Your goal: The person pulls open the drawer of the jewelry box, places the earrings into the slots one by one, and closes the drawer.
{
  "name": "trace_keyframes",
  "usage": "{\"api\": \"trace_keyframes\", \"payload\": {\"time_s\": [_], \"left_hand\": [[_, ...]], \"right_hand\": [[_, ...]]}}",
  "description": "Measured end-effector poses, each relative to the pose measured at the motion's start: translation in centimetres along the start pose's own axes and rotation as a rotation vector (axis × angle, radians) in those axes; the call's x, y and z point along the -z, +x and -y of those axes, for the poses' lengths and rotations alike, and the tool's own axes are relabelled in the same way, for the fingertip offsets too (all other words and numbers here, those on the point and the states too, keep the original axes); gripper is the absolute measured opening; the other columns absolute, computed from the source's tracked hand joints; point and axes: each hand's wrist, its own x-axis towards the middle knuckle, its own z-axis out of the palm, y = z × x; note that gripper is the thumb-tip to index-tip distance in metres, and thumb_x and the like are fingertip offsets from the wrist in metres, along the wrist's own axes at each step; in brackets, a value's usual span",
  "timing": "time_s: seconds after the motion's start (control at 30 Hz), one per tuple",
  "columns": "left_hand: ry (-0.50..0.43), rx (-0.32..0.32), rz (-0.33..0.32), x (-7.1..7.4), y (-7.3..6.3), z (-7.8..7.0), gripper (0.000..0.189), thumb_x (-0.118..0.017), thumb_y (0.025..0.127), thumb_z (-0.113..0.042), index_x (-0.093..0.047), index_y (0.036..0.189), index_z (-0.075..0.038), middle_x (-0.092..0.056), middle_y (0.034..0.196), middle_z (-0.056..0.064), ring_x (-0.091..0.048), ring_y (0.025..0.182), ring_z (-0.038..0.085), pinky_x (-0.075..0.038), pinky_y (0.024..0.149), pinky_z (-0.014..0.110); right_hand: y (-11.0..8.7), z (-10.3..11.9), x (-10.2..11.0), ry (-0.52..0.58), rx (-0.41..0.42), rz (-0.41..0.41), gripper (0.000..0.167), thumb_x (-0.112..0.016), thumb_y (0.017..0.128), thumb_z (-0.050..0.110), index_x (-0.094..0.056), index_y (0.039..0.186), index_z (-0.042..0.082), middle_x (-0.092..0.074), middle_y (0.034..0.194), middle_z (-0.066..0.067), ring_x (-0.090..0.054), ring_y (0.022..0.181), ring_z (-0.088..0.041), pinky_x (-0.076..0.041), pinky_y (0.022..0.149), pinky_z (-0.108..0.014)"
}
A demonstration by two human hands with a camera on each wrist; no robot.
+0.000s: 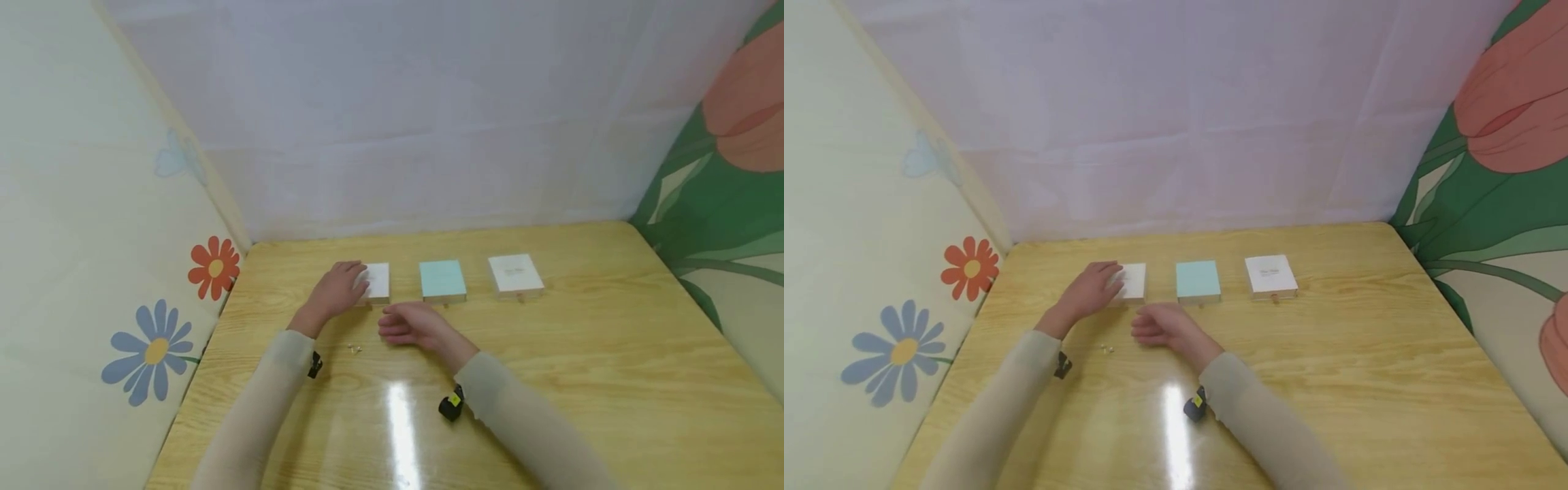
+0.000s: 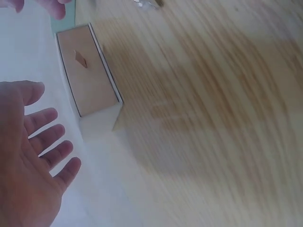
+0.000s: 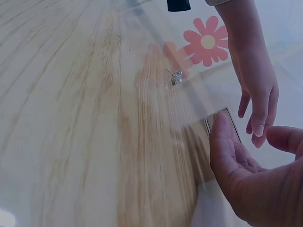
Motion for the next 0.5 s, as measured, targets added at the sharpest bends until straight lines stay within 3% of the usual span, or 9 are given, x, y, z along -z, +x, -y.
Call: {"api": "trace_keyframes", "payload": {"time_s": [0.23, 0.5], "left_hand": [[-0.034, -0.014, -0.01, -0.3, 0.0, 1.3, 0.051, -0.048, 0.107, -0.035, -0.049, 0.149, -0.007, -0.043, 0.157, 0.014, -0.037, 0.146, 0.034, -0.031, 0.121, 0.051], [-0.057, -0.005, 0.008, -0.4, -0.1, 1.4, 0.054, -0.049, 0.106, -0.034, -0.045, 0.152, -0.006, -0.039, 0.159, 0.015, -0.034, 0.147, 0.035, -0.029, 0.122, 0.053]], "right_hand": [[0.8, 0.1, -1.3, 0.03, -0.025, -0.021, 0.039, -0.058, 0.102, 0.015, -0.056, 0.135, -0.008, -0.067, 0.122, -0.028, -0.074, 0.098, -0.031, -0.061, 0.09, -0.044], [1.9, -0.1, -2.3, 0.054, -0.026, -0.065, 0.034, -0.058, 0.101, 0.012, -0.061, 0.127, -0.01, -0.072, 0.111, -0.026, -0.075, 0.083, -0.025, -0.063, 0.081, -0.038]]}}
